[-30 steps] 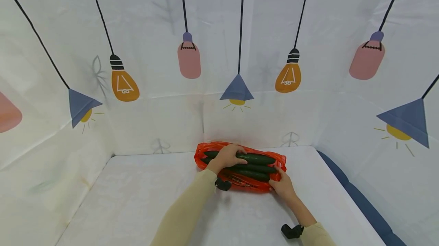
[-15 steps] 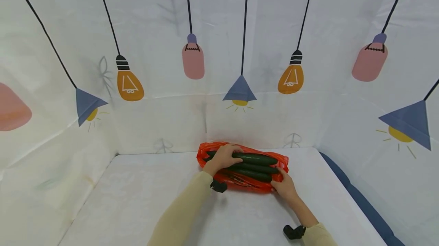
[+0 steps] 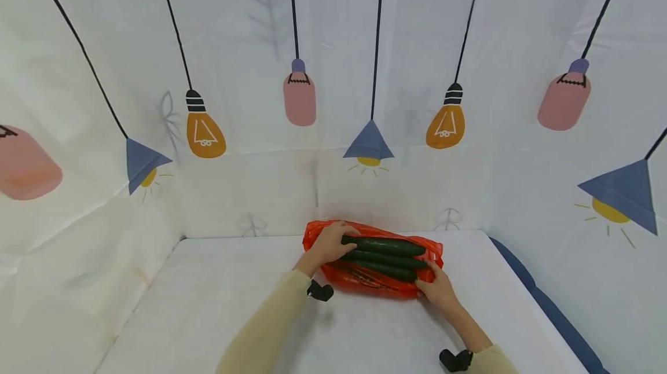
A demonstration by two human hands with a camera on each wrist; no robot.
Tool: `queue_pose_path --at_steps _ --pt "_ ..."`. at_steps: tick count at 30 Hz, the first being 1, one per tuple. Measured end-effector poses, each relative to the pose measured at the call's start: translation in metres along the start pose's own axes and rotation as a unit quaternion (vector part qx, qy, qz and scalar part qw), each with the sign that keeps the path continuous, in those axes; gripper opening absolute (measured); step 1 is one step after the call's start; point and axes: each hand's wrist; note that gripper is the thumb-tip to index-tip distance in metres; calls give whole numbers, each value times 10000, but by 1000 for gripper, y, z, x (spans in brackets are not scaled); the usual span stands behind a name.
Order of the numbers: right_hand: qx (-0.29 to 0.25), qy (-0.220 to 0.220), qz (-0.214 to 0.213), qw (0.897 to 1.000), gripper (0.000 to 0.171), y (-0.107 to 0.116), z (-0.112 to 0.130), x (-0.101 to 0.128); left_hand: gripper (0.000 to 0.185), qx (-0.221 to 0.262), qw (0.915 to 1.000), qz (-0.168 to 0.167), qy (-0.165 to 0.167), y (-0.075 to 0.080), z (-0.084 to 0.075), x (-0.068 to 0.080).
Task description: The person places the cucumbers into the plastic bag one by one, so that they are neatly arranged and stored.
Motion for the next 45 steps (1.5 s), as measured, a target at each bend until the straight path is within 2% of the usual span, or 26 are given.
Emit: queue_pose_path --at_steps 4,8,11,14,21,24,30,33,36,40,45 --pt "221 92 34 9997 69 3 2 3 25 48 9999 -146 -37 7 3 11" --pt "847 194 31 9962 70 8 5 3 25 -1 9996 -287 -42 15 7 21" --pt "1237 258 27 9920 70 11 7 2 24 -30 9995 -297 58 17 11 28" --pt "1391 297 38 9898 69 12 9 4 23 -70 9995 -281 122 18 18 35" --pt "1050 279 39 9941 66 13 6 9 23 -166 9986 -481 -128 18 32 56" --pt "950 237 135 9951 66 16 6 12 22 -139 9985 -523 -113 20 36 67" --pt "1242 489 432 9901 64 28 16 23 23 49 9990 -441 92 30 41 91" --pt "1476 677 574 9851 64 35 22 28 23 130 9990 -333 257 37 43 102" --pt "1759 876 510 9792 61 43 26 31 23 83 9988 -309 357 45 46 112" --pt "2203 1221 66 9677 49 54 26 35 22 -204 9979 -420 448 53 53 127" --pt "2951 1608 -570 9401 33 67 25 39 22 -448 9960 -516 569 61 62 152"
Point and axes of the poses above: each hand's wrist, its own x-axis away from the middle knuckle, its own y-axis out of the back of the hand, z = x × y, and after that the axes turned 6 degrees about z, right-handed
